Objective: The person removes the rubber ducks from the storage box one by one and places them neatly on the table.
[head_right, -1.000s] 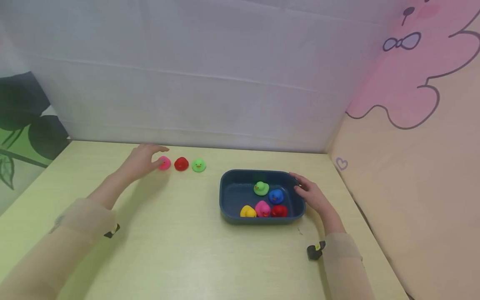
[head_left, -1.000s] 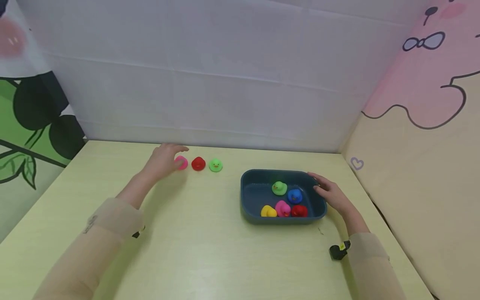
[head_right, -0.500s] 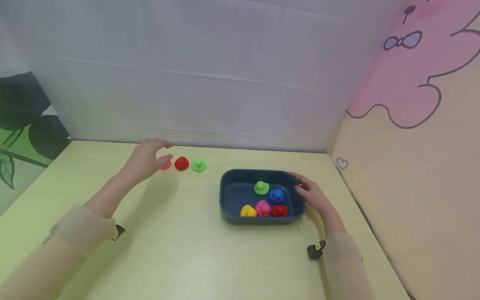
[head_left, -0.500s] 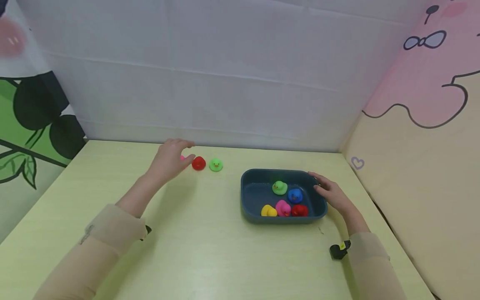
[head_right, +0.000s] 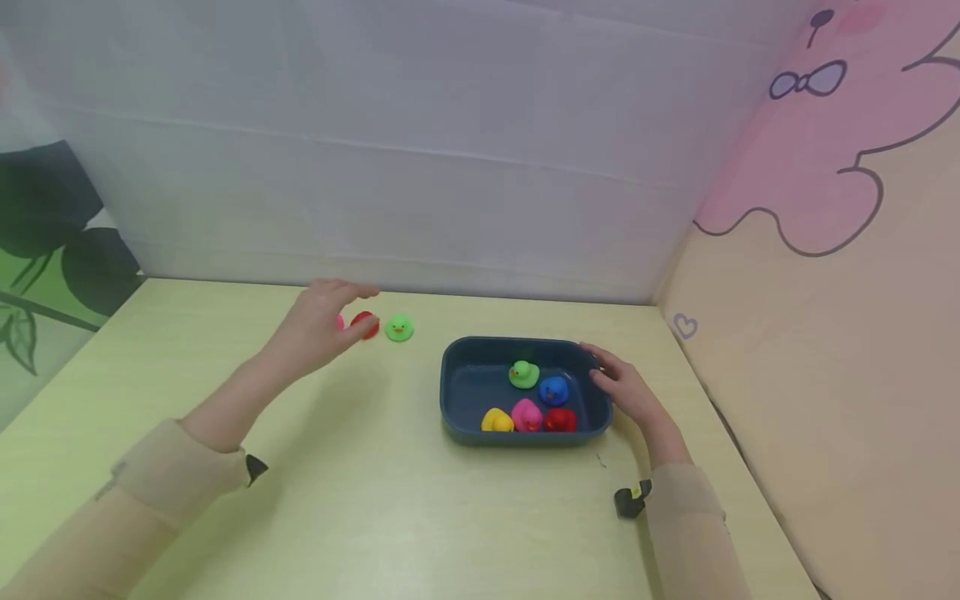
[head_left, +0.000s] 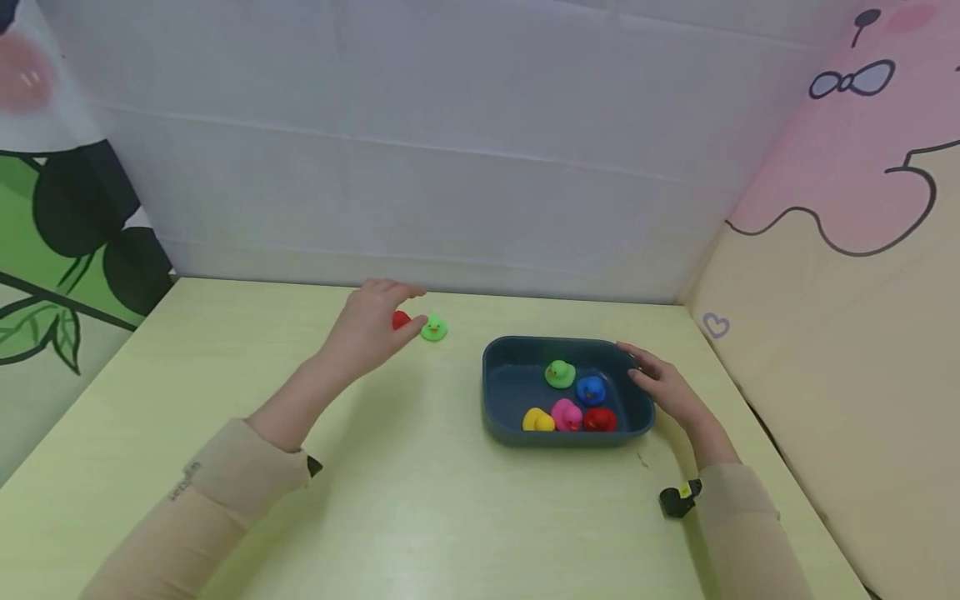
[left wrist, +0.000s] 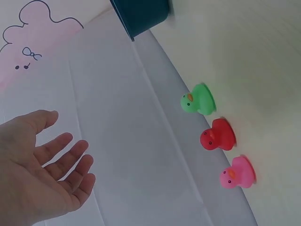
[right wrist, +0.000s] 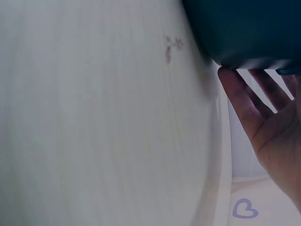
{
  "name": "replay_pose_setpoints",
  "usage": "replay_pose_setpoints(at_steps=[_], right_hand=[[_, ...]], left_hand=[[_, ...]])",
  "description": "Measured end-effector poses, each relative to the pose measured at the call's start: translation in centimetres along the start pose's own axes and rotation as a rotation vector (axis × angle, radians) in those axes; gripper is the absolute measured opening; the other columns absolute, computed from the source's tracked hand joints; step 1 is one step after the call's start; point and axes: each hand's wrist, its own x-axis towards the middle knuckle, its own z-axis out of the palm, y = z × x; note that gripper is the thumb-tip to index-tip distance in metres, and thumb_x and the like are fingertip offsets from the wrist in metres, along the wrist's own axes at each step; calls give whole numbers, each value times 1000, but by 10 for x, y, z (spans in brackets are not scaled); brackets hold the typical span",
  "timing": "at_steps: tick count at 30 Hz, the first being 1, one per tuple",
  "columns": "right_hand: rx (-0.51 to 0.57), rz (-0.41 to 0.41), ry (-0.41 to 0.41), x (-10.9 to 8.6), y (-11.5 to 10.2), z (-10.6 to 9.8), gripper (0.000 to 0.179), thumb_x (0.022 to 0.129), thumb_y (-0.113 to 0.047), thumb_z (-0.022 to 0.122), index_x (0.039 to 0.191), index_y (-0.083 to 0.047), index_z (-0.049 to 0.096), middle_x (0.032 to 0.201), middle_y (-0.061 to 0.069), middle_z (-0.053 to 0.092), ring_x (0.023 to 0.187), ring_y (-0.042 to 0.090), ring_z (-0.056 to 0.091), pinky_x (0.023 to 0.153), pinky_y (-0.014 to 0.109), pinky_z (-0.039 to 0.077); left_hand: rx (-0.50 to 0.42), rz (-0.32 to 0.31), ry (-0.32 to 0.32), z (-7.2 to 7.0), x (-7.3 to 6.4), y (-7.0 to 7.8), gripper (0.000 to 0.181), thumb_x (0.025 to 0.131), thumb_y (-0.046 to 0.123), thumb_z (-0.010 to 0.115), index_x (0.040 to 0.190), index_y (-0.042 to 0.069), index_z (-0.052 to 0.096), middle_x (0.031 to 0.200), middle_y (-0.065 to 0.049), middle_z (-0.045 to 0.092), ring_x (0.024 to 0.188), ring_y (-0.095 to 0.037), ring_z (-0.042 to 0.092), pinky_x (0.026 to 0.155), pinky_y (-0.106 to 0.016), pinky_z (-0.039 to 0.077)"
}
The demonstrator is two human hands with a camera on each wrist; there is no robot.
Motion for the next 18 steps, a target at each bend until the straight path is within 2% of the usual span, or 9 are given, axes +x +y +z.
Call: replay_pose_setpoints(at_steps=[7, 13, 18], right_hand=[[-19, -1, 9, -1, -1, 0, 48, 100, -14, 46, 146, -10, 34, 151, 22, 27, 138, 46, 21, 104, 58, 28], [-20, 4, 8, 0, -1, 0, 48, 100, -14, 46, 146, -10, 34, 151, 23, 27, 138, 46, 22, 104, 58, 28], [-5, 16, 2, 1, 1, -1, 49, 100, -13, 45, 146, -9, 32, 152, 23, 25, 138, 46, 21, 104, 58, 27]], left_hand=[[-72, 14, -5, 4, -3, 22, 40, 87, 26, 67, 122, 8, 61, 123, -11, 59, 118, -31, 45, 96, -51, 35], [-132, 79, 26, 13, -6, 40, 41, 84, 26, 71, 120, 8, 62, 119, -8, 62, 118, -28, 48, 97, -49, 37], [-169, 88, -11, 22, -7, 52, 43, 84, 30, 71, 123, 12, 61, 121, -3, 62, 116, -23, 50, 94, -42, 44]])
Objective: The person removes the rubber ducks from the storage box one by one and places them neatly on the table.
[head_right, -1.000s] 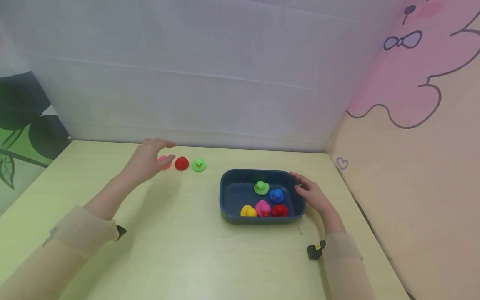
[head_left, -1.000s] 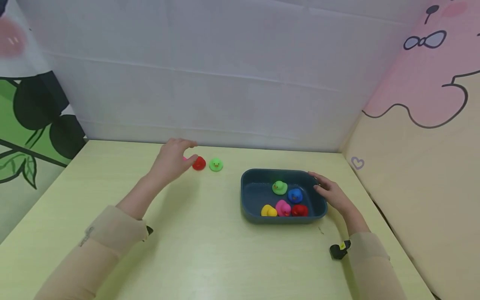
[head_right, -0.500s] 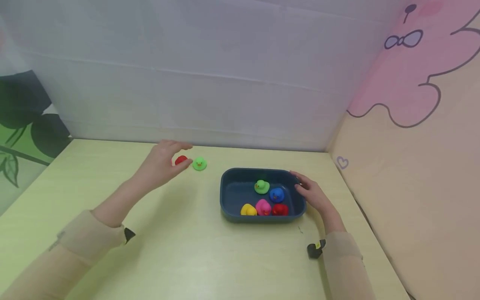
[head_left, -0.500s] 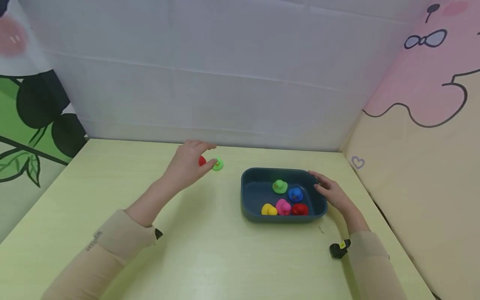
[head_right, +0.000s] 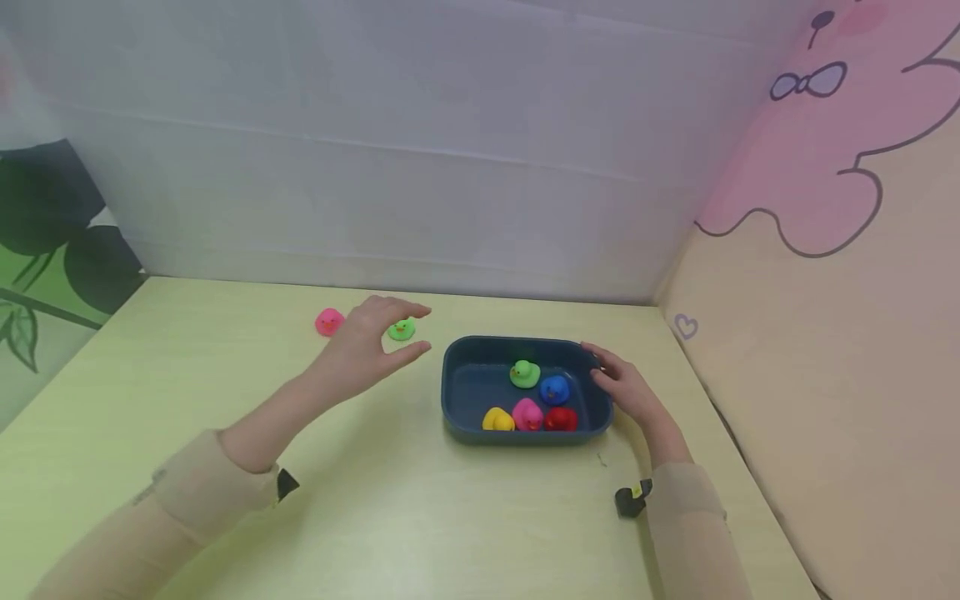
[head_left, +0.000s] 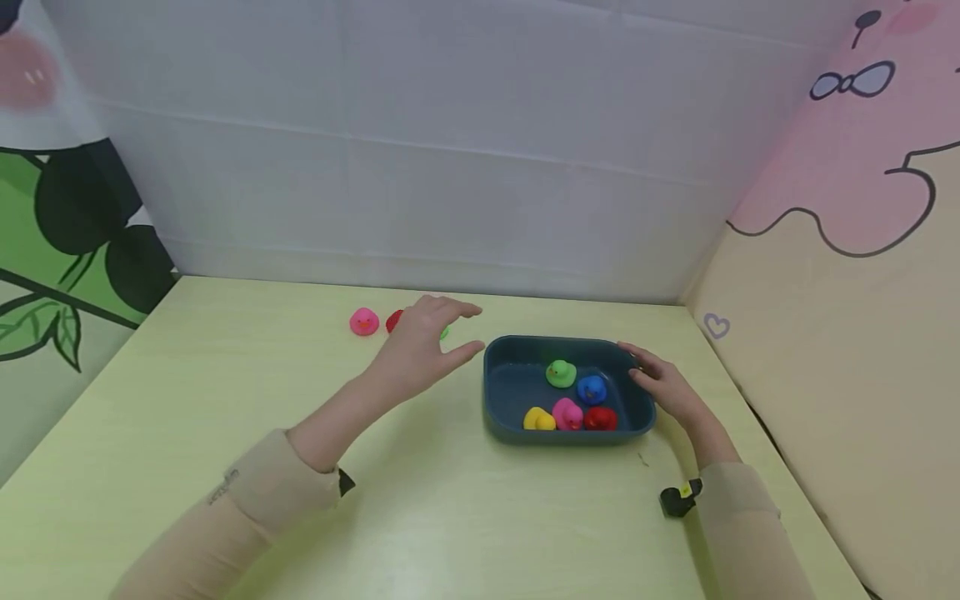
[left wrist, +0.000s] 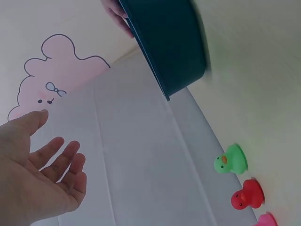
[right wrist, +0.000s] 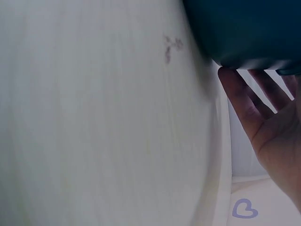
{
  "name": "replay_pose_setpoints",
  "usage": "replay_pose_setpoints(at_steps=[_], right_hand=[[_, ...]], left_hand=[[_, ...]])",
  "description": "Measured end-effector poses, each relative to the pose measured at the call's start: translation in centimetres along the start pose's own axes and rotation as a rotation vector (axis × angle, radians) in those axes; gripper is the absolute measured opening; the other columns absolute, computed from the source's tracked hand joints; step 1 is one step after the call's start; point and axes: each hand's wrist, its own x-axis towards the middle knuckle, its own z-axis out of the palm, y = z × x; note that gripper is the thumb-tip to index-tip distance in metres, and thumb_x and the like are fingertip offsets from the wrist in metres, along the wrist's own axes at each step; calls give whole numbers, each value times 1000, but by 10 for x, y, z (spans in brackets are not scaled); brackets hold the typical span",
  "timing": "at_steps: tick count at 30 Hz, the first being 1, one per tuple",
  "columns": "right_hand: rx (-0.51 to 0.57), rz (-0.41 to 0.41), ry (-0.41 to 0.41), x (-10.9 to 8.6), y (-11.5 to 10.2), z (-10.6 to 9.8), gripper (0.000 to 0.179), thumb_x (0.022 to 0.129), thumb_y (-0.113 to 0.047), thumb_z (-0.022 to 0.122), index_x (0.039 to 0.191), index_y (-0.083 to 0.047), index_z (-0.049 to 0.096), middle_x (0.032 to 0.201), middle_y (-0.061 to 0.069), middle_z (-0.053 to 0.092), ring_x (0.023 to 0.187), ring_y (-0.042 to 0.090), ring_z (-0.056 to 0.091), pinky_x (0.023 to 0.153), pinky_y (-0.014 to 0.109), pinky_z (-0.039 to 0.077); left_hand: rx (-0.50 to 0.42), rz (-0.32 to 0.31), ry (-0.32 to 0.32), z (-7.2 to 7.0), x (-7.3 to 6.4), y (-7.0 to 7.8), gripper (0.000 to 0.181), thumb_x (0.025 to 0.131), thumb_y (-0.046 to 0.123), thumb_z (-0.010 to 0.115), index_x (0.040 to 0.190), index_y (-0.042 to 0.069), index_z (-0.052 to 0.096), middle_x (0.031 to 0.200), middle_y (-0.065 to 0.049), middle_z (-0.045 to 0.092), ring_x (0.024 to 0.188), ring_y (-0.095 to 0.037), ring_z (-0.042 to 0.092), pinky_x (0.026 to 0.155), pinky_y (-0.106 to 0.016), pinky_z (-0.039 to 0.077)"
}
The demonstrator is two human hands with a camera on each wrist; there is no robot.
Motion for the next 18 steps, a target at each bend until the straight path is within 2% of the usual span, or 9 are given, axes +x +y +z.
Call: replay_pose_setpoints(at_steps=[3, 9, 18], right_hand=[[5, -2, -1, 0, 1, 0, 49, 100, -13, 45, 147, -8, 32, 152, 23, 25, 138, 46, 21, 104, 58, 27], [0, -10, 4, 0, 0, 1, 48, 100, -13, 45, 146, -8, 33, 151, 22, 26, 139, 44, 23, 105, 56, 27], [-12, -6, 7, 1, -1, 2, 48, 100, -14, 45, 146, -9, 34, 151, 21, 27, 138, 43, 24, 104, 56, 29]], left_hand=[[-23, 11, -24, 6, 1, 5, 45, 84, 31, 71, 124, 13, 60, 122, -1, 62, 114, -21, 51, 94, -42, 43], [-105, 78, -63, 22, 2, 6, 44, 83, 31, 72, 123, 15, 61, 120, 0, 63, 112, -17, 51, 94, -39, 43], [-167, 126, -180, 44, 7, 7, 44, 83, 24, 72, 125, 16, 60, 123, 3, 62, 113, -16, 49, 96, -37, 42]])
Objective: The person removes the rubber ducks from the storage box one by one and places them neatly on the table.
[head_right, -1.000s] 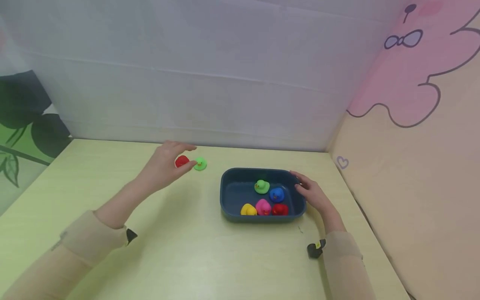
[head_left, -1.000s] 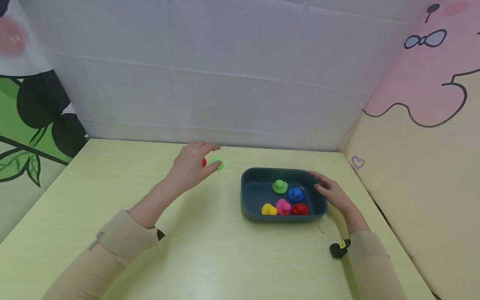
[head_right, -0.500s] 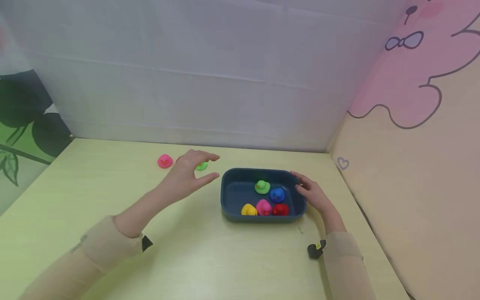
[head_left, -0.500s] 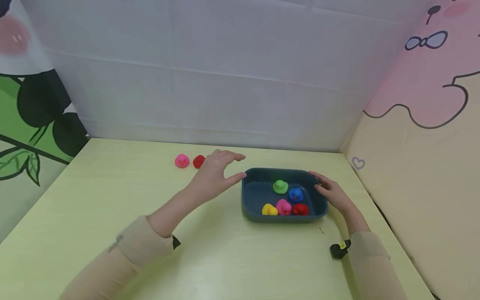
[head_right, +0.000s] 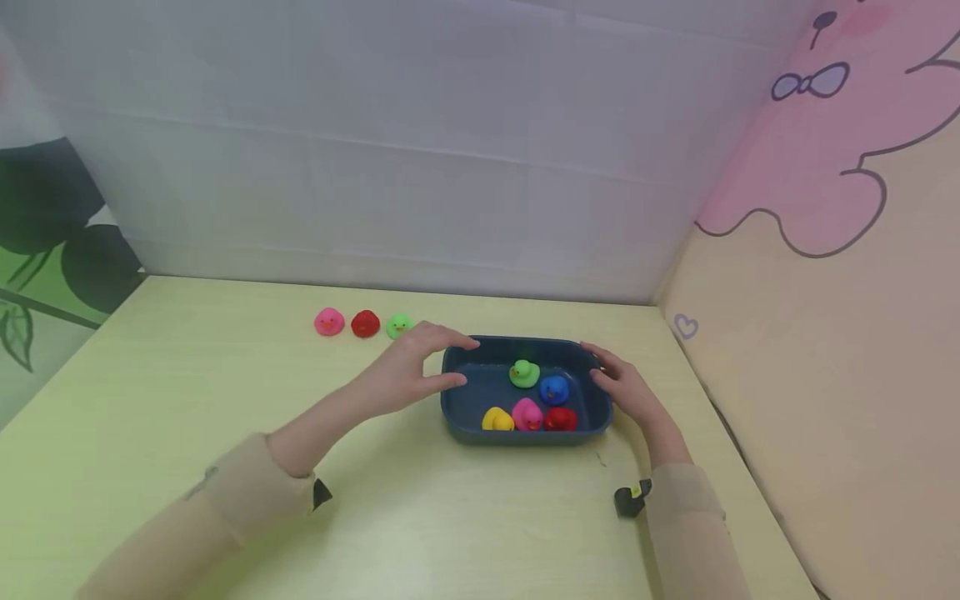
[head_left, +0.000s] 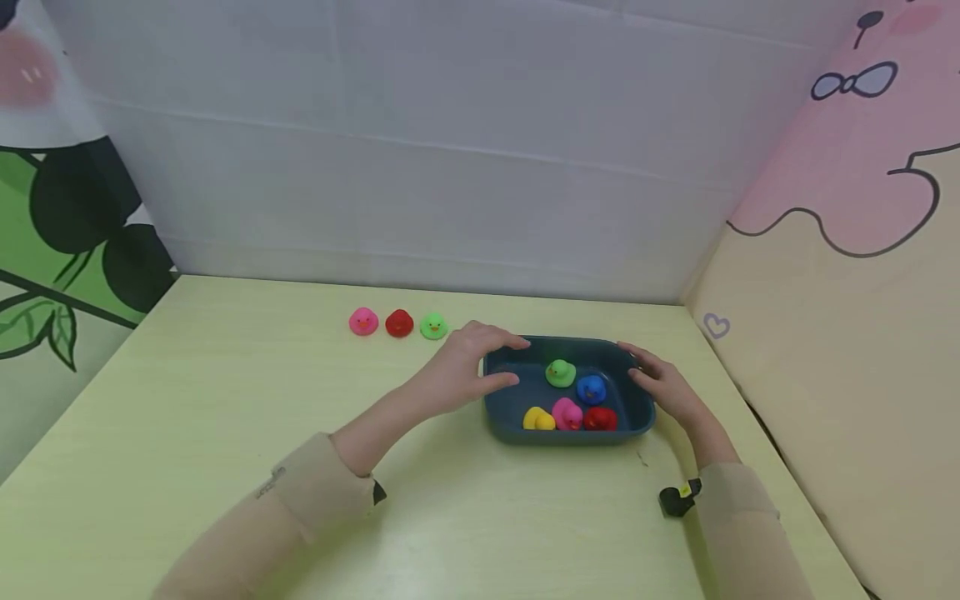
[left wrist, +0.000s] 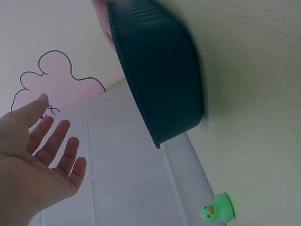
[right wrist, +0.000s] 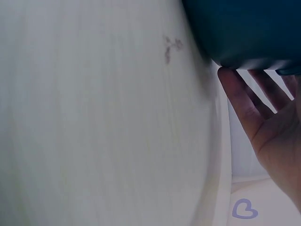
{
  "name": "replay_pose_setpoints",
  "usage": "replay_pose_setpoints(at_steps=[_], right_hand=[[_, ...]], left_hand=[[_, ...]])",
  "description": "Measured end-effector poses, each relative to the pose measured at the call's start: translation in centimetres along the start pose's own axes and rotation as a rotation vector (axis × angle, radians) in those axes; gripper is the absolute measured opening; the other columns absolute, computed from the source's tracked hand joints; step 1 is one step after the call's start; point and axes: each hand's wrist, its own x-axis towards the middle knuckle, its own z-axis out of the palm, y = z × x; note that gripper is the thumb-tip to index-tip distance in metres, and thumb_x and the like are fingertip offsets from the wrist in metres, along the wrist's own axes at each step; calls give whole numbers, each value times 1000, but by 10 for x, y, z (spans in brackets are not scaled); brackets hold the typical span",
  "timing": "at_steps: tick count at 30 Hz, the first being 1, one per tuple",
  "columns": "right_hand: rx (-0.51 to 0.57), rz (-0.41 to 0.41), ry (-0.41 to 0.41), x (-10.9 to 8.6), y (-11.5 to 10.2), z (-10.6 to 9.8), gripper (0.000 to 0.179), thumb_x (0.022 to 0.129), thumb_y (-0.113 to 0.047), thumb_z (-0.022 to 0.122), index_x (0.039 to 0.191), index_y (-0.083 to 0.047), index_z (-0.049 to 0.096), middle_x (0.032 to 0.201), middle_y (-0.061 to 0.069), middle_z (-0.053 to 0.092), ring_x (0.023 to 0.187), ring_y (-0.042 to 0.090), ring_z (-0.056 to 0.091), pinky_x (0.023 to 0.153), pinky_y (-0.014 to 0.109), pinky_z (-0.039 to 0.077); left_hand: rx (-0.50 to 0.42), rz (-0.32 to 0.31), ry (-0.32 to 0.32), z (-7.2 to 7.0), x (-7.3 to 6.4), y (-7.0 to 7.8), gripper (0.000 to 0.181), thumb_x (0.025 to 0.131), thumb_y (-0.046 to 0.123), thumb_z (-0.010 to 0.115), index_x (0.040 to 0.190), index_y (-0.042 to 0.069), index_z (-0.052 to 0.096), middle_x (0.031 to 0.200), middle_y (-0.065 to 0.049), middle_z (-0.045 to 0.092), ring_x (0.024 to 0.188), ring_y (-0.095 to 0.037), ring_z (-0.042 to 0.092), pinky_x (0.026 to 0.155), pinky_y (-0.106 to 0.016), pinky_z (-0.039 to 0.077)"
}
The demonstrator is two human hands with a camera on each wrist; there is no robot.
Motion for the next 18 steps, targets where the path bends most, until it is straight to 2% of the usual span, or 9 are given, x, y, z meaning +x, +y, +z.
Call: replay_pose_setpoints(at_steps=[5, 11, 18], right_hand=[[2, 3, -5, 0, 0, 0, 48, 100, -15, 45, 146, -10, 34, 151, 21, 27, 138, 43, 24, 104, 56, 29], [8, 3, -2, -1, -1, -1, 48, 100, -13, 45, 146, -8, 33, 151, 23, 27, 138, 44, 24, 104, 55, 29], [2, -2, -1, -1, 0, -2, 48, 100, -13, 45, 146, -9, 34, 151, 22, 28, 138, 43, 24, 104, 55, 29]], left_hand=[[12, 27, -77, 12, 7, -3, 44, 84, 24, 72, 125, 16, 60, 124, 3, 62, 111, -17, 49, 94, -40, 40], [32, 85, -151, 30, 14, -10, 42, 85, 23, 70, 125, 12, 60, 124, 2, 62, 116, -18, 50, 100, -39, 38], [-11, 83, -216, 45, 18, -17, 42, 86, 23, 69, 126, 13, 60, 126, 2, 61, 118, -17, 48, 99, -34, 40]])
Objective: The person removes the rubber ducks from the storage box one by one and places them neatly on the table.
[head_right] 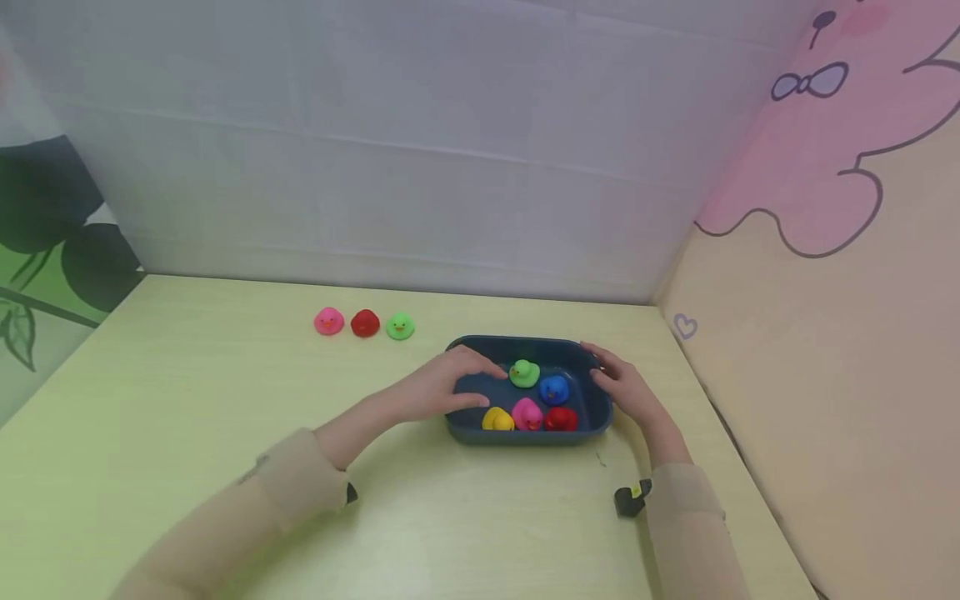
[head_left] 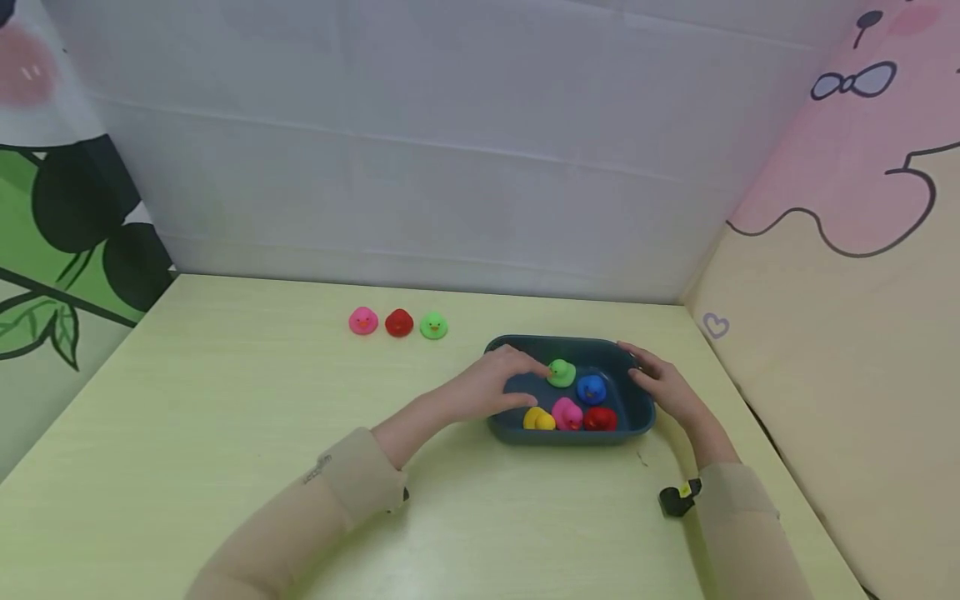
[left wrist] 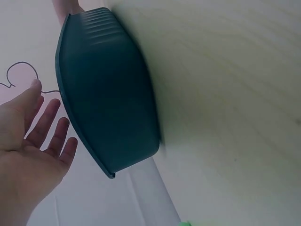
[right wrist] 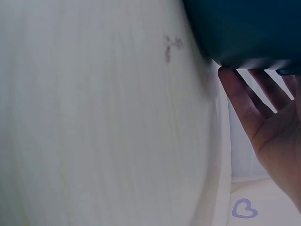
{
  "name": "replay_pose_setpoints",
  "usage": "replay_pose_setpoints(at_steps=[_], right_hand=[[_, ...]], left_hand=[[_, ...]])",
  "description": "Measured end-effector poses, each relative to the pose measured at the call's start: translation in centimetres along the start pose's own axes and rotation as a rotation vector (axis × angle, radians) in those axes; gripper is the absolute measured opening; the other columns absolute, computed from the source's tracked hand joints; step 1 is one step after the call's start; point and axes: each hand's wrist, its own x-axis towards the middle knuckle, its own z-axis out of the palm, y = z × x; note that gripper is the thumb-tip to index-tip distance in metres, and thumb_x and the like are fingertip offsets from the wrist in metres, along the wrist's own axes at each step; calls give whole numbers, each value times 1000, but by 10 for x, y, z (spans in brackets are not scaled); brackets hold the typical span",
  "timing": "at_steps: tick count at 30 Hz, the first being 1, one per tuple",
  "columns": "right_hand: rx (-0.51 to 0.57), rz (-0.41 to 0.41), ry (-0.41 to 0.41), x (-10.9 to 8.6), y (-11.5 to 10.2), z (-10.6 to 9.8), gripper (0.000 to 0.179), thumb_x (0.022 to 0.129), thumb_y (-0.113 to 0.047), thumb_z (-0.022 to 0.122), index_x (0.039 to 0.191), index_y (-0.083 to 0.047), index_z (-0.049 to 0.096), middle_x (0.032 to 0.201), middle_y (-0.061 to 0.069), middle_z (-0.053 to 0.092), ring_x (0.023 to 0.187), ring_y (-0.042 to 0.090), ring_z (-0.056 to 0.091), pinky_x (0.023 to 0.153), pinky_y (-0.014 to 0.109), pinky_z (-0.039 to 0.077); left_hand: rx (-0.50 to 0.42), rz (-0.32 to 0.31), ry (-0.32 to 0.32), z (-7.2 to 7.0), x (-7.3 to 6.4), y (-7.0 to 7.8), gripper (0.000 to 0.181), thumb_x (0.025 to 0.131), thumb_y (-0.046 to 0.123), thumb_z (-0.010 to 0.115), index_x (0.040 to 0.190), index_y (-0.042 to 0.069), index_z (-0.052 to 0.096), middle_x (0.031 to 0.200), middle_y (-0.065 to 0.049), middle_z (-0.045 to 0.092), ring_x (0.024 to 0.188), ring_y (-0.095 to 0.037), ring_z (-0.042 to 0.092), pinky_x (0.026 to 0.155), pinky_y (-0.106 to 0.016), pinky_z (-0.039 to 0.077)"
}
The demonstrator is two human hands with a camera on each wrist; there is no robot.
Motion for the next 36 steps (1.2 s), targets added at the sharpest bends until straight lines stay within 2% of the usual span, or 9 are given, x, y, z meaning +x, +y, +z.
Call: replay_pose_setpoints(at_steps=[10, 15, 23, 29, 31, 36], right_hand=[[-37, -26, 12, 0, 5, 0, 47, 100, -14, 46, 145, -9, 35, 150, 22, 29, 137, 43, 25, 104, 57, 29], [-67, -21, 18, 0, 5, 1, 48, 100, -16, 46, 146, -11, 35, 150, 23, 30, 137, 45, 26, 104, 58, 29], [-41, -14, 16, 0, 3, 1, 48, 99, -11, 46, 146, -10, 35, 150, 22, 29, 137, 44, 26, 105, 57, 29], [-18, 6, 3, -4, -18, 1, 48, 98, -6, 45, 144, -2, 34, 149, 28, 27, 136, 48, 24, 104, 59, 27], [-19, 6, 4, -4, -17, 1, 48, 98, -7, 46, 145, -4, 34, 149, 27, 28, 136, 48, 24, 104, 59, 28], [-24, -1, 5, 1, 3, 0, 48, 99, -10, 46, 146, -9, 35, 150, 24, 28, 137, 46, 25, 104, 58, 29]], left_hand=[[-34, 21, -113, 16, 11, -18, 38, 87, 22, 68, 124, 15, 61, 123, 7, 62, 118, -13, 47, 101, -29, 38], [27, 21, -177, 22, 17, -23, 35, 86, 25, 69, 120, 16, 64, 120, 7, 63, 118, -14, 48, 102, -31, 37], [149, 32, -250, 29, 25, -23, 33, 85, 32, 69, 117, 22, 66, 114, 13, 64, 114, -13, 47, 99, -35, 37], [182, 31, -287, 30, 28, -21, 31, 84, 33, 70, 114, 25, 67, 109, 17, 64, 110, -11, 47, 94, -33, 38], [193, 26, -299, 30, 29, -21, 31, 84, 33, 70, 114, 26, 67, 107, 17, 64, 108, -10, 47, 93, -32, 37], [208, 15, -327, 32, 32, -22, 29, 84, 32, 70, 112, 28, 68, 102, 19, 64, 104, -9, 46, 90, -30, 37]])
